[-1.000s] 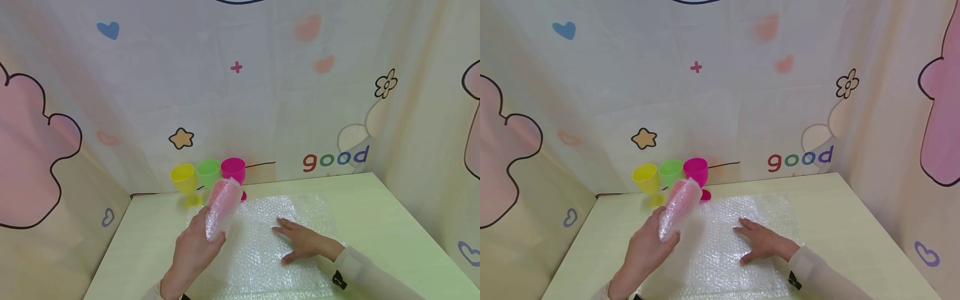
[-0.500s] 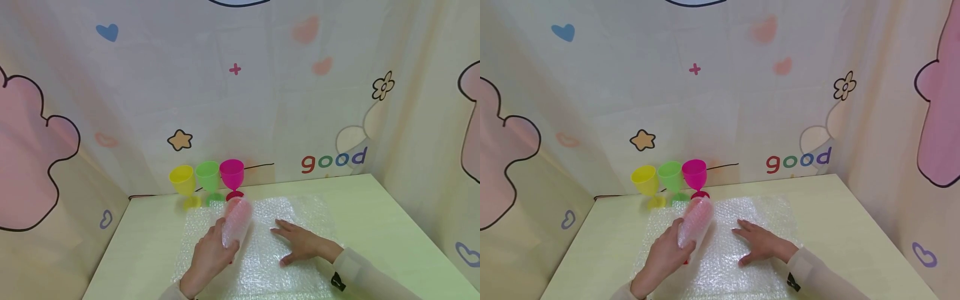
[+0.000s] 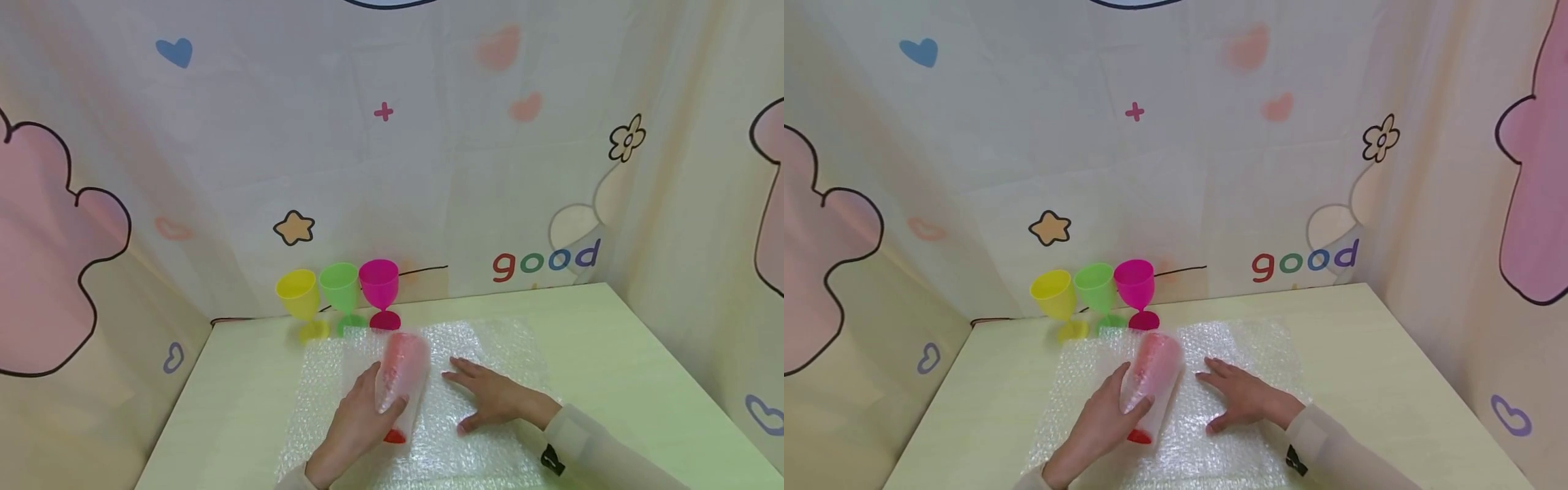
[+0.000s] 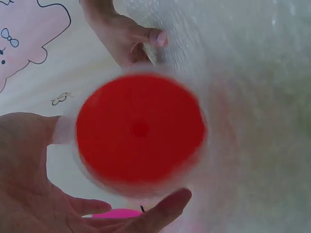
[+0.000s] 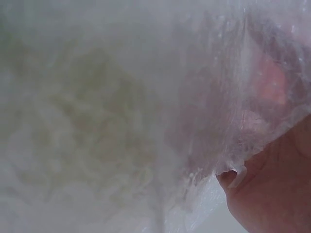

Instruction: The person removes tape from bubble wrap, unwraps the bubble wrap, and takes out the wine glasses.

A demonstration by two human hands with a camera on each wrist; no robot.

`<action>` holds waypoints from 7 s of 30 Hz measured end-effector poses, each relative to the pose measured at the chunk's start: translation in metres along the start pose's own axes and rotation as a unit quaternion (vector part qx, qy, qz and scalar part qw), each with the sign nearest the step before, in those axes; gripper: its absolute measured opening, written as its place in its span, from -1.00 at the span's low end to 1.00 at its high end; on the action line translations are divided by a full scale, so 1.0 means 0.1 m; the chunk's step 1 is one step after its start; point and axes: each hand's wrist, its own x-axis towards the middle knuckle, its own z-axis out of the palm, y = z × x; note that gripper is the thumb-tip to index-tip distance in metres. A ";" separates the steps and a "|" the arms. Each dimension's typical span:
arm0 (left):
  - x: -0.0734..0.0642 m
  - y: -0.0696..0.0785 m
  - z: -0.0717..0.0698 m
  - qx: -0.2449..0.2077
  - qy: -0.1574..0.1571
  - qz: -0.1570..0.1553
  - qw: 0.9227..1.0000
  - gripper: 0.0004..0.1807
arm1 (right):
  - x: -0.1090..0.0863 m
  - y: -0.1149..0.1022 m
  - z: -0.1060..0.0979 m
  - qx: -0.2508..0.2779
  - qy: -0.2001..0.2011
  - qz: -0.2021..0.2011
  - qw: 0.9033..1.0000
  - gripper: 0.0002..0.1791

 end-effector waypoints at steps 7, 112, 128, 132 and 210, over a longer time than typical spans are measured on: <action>0.02 -0.04 0.05 -0.041 -0.041 0.005 0.998 -0.16 | 0.00 -0.01 0.00 -0.004 0.000 0.002 1.000 0.09; 0.42 0.02 0.08 0.037 -0.140 0.180 0.973 -0.01 | 0.26 -0.81 -0.30 0.094 0.252 0.118 0.956 -0.68; 0.40 -0.04 0.10 0.025 -0.145 0.184 0.972 -0.02 | 0.31 -0.76 -0.24 0.062 0.278 0.096 0.954 -0.84; 0.38 -0.06 0.09 0.021 -0.139 0.186 0.972 -0.02 | 0.31 -0.73 -0.23 0.066 0.286 0.089 0.952 -0.88; 0.41 0.13 0.19 0.181 -0.106 0.260 0.943 -0.15 | 0.52 -0.37 -0.52 0.102 0.225 0.088 0.965 -0.87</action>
